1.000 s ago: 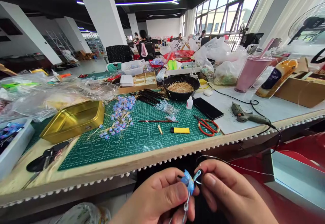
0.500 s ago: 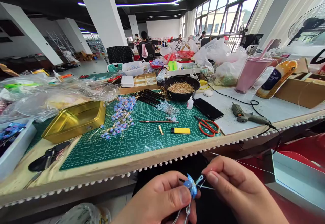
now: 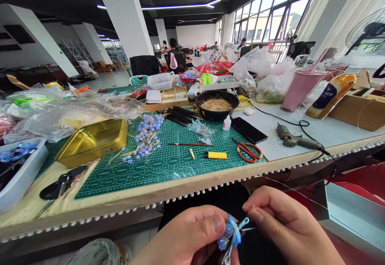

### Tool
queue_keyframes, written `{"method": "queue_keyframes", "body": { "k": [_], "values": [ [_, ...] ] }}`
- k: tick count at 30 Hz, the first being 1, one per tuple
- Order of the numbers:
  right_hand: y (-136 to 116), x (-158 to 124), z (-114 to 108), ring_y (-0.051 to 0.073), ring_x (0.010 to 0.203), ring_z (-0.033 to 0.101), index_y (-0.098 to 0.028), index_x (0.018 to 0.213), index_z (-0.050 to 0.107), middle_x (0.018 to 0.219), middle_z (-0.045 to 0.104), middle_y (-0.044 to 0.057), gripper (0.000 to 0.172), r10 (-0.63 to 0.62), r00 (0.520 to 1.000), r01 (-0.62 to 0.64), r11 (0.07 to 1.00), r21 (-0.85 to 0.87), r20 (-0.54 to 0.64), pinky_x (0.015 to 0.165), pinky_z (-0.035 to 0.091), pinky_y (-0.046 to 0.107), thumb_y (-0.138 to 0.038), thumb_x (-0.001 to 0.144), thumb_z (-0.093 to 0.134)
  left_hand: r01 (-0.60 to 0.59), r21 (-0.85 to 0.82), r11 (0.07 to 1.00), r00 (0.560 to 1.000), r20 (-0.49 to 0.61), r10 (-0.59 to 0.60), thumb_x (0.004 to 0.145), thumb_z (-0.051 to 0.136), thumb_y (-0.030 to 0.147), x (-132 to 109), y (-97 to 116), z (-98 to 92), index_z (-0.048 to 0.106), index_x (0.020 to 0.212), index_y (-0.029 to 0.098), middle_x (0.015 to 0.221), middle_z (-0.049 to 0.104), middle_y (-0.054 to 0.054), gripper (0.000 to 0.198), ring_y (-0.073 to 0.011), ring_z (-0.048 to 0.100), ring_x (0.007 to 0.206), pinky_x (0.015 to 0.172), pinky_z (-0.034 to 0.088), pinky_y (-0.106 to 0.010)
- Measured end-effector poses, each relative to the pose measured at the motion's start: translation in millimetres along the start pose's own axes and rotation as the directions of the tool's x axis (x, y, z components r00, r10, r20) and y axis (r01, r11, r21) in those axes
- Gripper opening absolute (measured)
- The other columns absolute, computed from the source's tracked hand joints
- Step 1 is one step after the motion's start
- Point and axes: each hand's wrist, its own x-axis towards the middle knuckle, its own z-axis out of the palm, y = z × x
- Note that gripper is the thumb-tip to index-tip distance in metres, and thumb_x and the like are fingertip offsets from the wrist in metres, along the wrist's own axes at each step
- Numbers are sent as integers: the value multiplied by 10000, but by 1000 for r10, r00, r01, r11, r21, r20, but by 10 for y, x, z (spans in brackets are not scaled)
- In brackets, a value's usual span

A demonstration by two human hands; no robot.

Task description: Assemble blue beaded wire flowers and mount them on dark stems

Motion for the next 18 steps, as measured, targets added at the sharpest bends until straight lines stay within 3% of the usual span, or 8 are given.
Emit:
{"method": "queue_keyframes", "body": {
  "k": [4, 7, 13, 18],
  "values": [
    [-3, -11, 1, 75, 557, 604, -271, 799, 641, 652, 648, -72, 134, -156, 987, 149, 980, -131, -48, 529, 466, 108, -182, 870, 569, 14, -9, 1000, 999, 36, -14, 798, 658, 561, 23, 0, 4, 640, 946, 83, 811, 639, -83, 500, -106, 543, 679, 617, 381, -185],
    [12, -17, 8, 69, 572, 624, -285, 832, 635, 678, 663, -84, 150, -205, 976, 191, 968, -165, -70, 538, 479, 97, -160, 866, 561, 22, -3, 1000, 1000, 13, -22, 748, 693, 593, 45, 4, 17, 636, 900, 90, 781, 629, -74, 529, -99, 533, 651, 601, 378, -181],
    [55, -50, 5, 87, 563, 630, -273, 829, 617, 661, 665, -69, 128, -181, 981, 165, 968, -187, -76, 519, 489, 111, -190, 891, 540, 30, 3, 1000, 1000, 1, -30, 747, 710, 573, 57, 15, 23, 648, 928, 96, 747, 593, -53, 514, -69, 492, 603, 552, 347, -147],
    [71, -62, 14, 98, 585, 630, -282, 844, 630, 684, 664, -52, 117, -89, 994, 83, 992, -95, -68, 540, 494, 127, -267, 913, 537, 41, 2, 999, 999, 5, -41, 739, 709, 584, 73, 5, -5, 658, 879, 98, 715, 586, -46, 508, -71, 504, 600, 548, 364, -138]
  ]
}}
